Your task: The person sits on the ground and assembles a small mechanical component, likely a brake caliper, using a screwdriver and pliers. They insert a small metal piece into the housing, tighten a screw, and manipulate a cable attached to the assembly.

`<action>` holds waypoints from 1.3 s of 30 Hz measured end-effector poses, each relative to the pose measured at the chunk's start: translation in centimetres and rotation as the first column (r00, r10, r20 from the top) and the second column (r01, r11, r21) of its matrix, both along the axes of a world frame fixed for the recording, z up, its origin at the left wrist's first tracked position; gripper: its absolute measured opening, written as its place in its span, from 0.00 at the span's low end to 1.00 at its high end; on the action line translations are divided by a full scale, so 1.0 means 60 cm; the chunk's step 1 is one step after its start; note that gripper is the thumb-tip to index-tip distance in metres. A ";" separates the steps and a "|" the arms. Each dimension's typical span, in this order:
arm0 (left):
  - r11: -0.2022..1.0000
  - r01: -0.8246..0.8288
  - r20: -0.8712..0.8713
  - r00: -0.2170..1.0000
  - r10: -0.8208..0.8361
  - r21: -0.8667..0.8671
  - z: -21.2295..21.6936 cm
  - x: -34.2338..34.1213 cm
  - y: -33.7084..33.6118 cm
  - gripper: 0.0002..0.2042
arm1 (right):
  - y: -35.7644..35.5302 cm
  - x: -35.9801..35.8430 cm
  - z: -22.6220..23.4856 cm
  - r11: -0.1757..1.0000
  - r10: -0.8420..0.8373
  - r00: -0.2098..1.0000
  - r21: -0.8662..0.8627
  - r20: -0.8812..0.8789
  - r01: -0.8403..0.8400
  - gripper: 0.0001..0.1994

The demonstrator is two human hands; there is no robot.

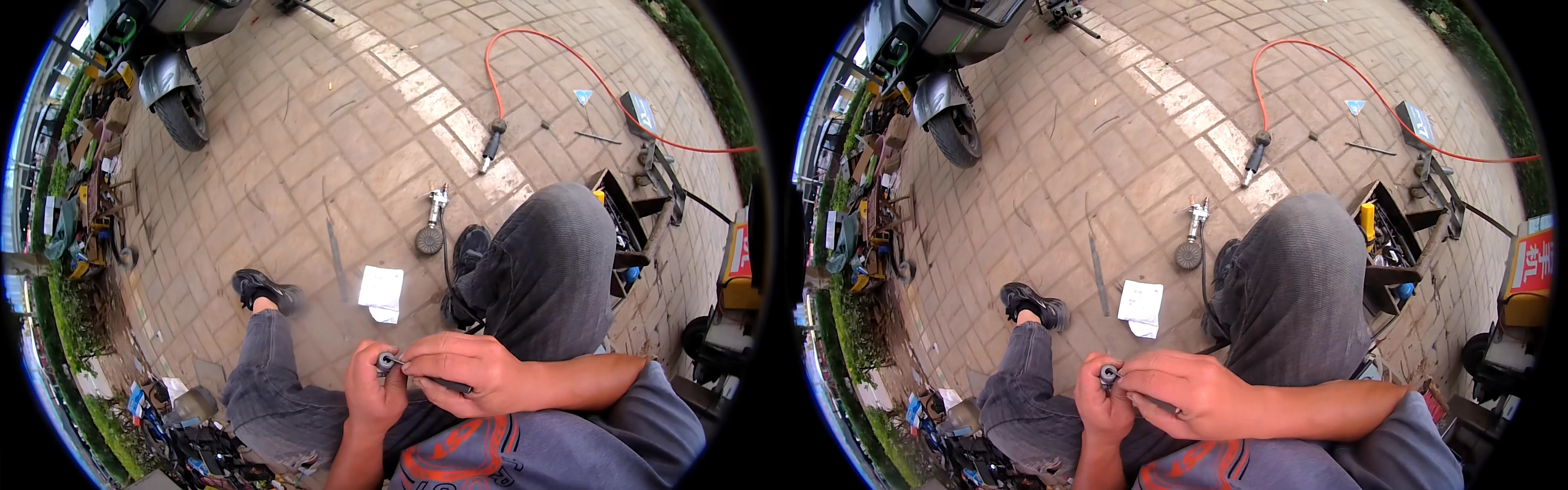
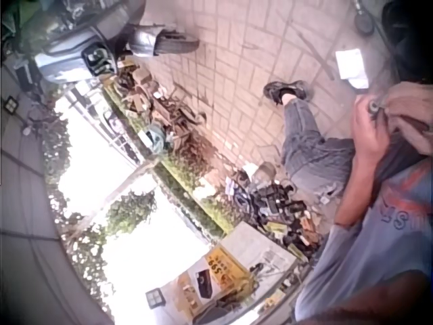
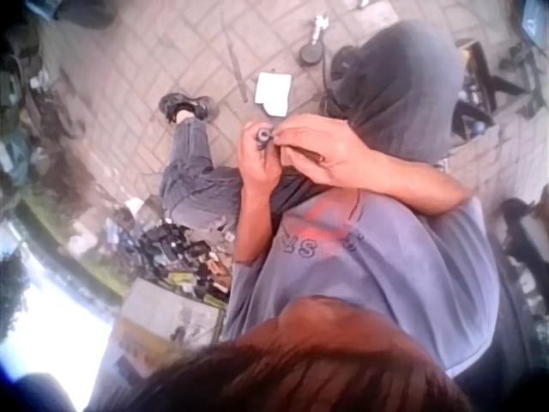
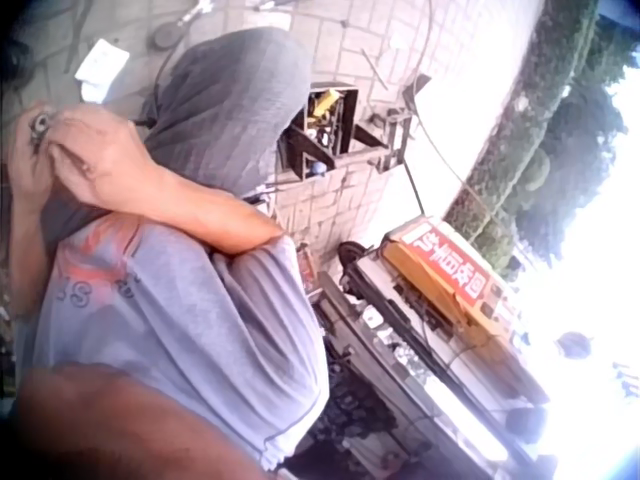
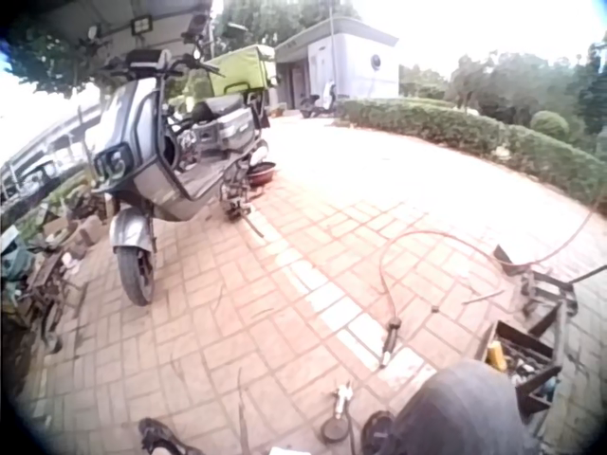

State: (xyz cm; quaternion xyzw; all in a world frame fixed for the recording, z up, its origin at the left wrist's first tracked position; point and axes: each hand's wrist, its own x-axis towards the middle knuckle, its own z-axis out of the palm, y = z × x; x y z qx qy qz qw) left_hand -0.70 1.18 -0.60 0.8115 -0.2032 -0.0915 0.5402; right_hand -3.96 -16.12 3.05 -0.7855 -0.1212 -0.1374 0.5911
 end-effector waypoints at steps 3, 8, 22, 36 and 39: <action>0.999 0.011 0.007 1.000 -0.011 -0.033 -0.007 -0.002 0.002 0.10 | -0.005 -0.001 0.001 0.992 0.045 0.994 0.121 -0.096 -0.033 0.11; 0.997 0.059 0.073 0.996 -0.056 -0.046 -0.010 0.001 0.002 0.12 | -0.019 0.005 0.006 0.967 0.139 0.964 0.239 -0.224 -0.084 0.09; 0.984 0.177 0.118 0.978 -0.174 -0.018 -0.004 0.009 -0.002 0.12 | -0.061 0.031 0.025 0.904 0.371 0.645 0.418 -0.668 -0.088 0.09; 0.974 0.226 0.019 0.974 -0.226 -0.003 0.000 0.012 0.005 0.11 | -0.043 0.022 0.030 0.956 0.282 0.908 0.011 -0.310 -0.293 0.08; 0.962 0.273 0.021 0.962 -0.273 0.020 0.005 0.012 0.007 0.11 | -0.071 0.044 0.030 0.904 0.420 0.633 0.366 -0.650 -0.223 0.08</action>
